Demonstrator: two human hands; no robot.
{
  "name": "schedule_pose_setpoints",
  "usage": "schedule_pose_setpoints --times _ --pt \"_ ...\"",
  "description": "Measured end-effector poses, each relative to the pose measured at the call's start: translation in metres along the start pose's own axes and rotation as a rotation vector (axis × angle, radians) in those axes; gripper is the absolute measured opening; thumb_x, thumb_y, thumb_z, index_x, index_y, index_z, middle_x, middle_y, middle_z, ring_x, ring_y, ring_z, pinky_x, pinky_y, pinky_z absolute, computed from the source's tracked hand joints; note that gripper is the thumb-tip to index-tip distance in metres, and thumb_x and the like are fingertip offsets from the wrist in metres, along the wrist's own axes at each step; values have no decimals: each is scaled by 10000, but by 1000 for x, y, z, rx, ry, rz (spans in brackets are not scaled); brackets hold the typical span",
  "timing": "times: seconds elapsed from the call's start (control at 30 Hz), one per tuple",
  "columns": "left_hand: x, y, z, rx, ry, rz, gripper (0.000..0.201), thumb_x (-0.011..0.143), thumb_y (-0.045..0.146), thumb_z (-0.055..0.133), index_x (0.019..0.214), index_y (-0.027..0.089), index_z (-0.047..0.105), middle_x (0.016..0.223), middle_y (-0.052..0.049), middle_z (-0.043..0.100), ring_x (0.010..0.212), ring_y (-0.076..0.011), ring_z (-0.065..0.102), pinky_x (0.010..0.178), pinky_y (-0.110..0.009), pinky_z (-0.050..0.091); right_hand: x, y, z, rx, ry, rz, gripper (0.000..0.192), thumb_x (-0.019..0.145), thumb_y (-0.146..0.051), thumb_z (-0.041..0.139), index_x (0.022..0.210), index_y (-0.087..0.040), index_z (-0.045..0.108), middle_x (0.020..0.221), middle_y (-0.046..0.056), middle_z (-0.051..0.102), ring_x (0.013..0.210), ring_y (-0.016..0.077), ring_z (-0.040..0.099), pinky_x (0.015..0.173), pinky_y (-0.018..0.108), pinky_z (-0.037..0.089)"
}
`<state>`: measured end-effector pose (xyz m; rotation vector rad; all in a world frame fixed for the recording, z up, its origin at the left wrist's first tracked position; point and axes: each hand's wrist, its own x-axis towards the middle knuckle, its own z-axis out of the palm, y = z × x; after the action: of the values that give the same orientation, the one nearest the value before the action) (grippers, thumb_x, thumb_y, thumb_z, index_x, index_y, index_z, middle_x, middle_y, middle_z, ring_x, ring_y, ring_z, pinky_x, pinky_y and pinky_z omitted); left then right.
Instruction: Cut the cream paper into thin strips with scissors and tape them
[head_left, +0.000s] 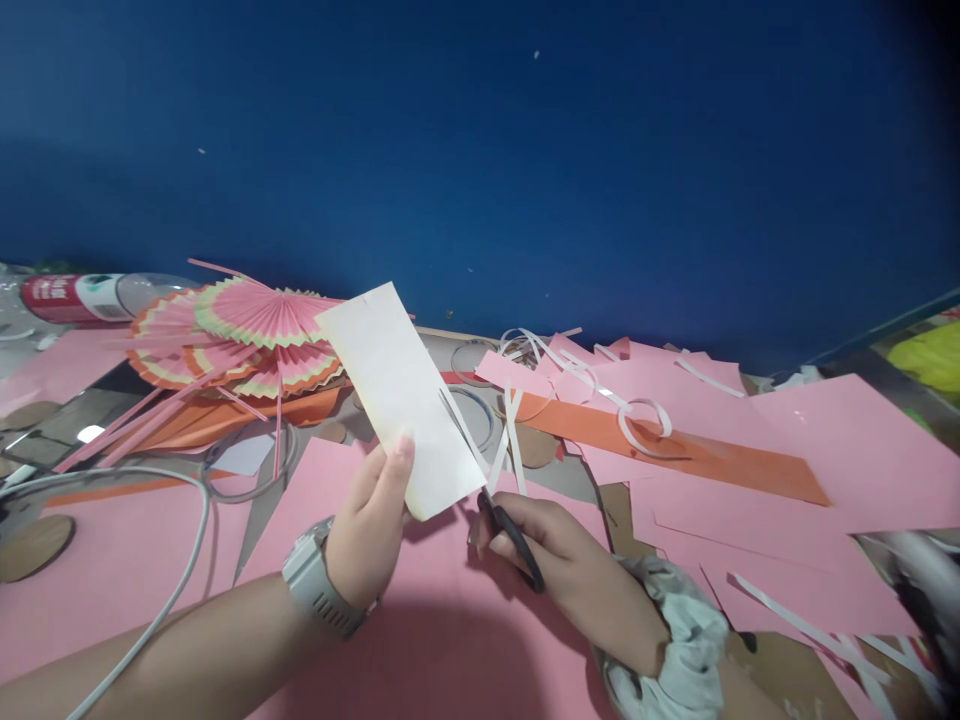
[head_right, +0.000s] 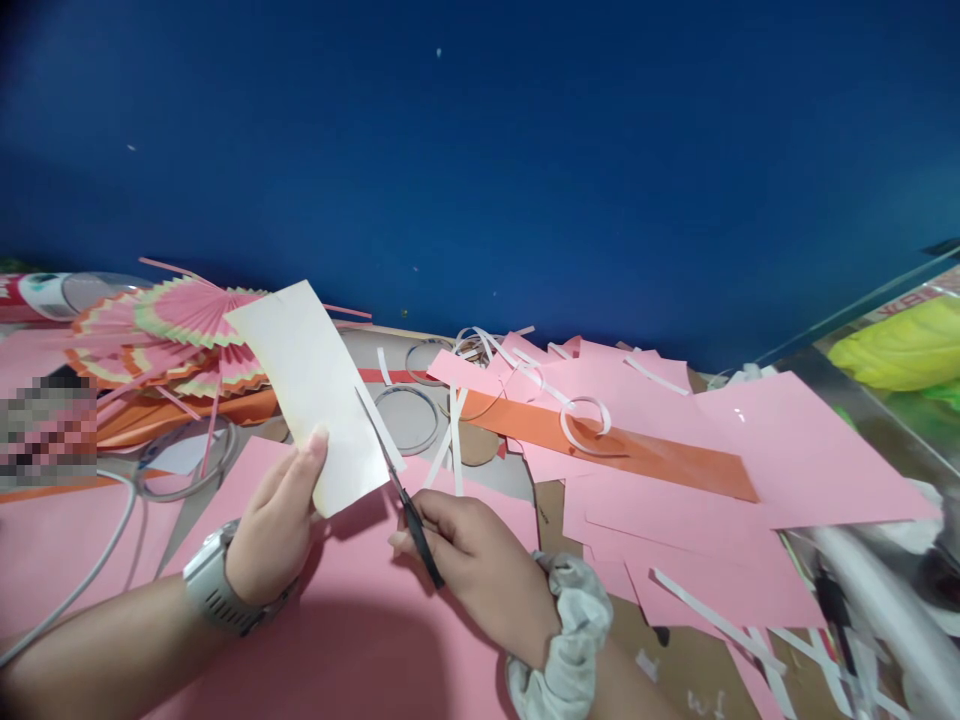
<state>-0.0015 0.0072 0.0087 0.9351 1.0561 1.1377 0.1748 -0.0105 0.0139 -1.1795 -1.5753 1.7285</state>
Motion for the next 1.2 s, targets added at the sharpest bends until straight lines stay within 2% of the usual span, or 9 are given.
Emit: schedule_pose_setpoints --times 0.3,0.53,0.83,1.0,1.2 --pt "1 1 -3 96 -52 19 440 905 457 397 692 142 620 568 -11 599 489 -100 504 438 -183 376 1 -2 1 73 -26 2 297 864 -428 522 725 -172 464 708 3 485 581 110 447 520 230 383" --pt "1 1 -2 94 -94 9 481 900 485 387 651 137 607 506 -5 547 435 -85 449 393 -182 328 0 0 0 47 -22 -20 305 866 -441 512 749 -160 502 707 4 488 593 118 446 534 243 370" --pt "2 1 -2 100 -100 -13 484 907 477 370 684 133 627 523 -17 576 442 -99 500 392 -188 345 0 -1 0 -28 4 -2 307 890 -427 493 760 -152 540 675 -14 500 570 107 443 569 250 370" --pt "2 2 -2 118 -94 27 461 910 451 384 694 134 639 589 -30 626 508 -107 538 458 -190 392 0 0 1 -14 7 11 319 883 -436 502 731 -156 520 635 -24 484 549 100 433 545 238 375" --pt "0 4 0 103 -239 29 544 932 443 317 604 135 624 518 -36 617 451 -114 516 430 -210 366 0 -2 1 50 -7 -3 339 870 -456 511 698 -167 472 677 -4 501 535 90 416 519 229 389"
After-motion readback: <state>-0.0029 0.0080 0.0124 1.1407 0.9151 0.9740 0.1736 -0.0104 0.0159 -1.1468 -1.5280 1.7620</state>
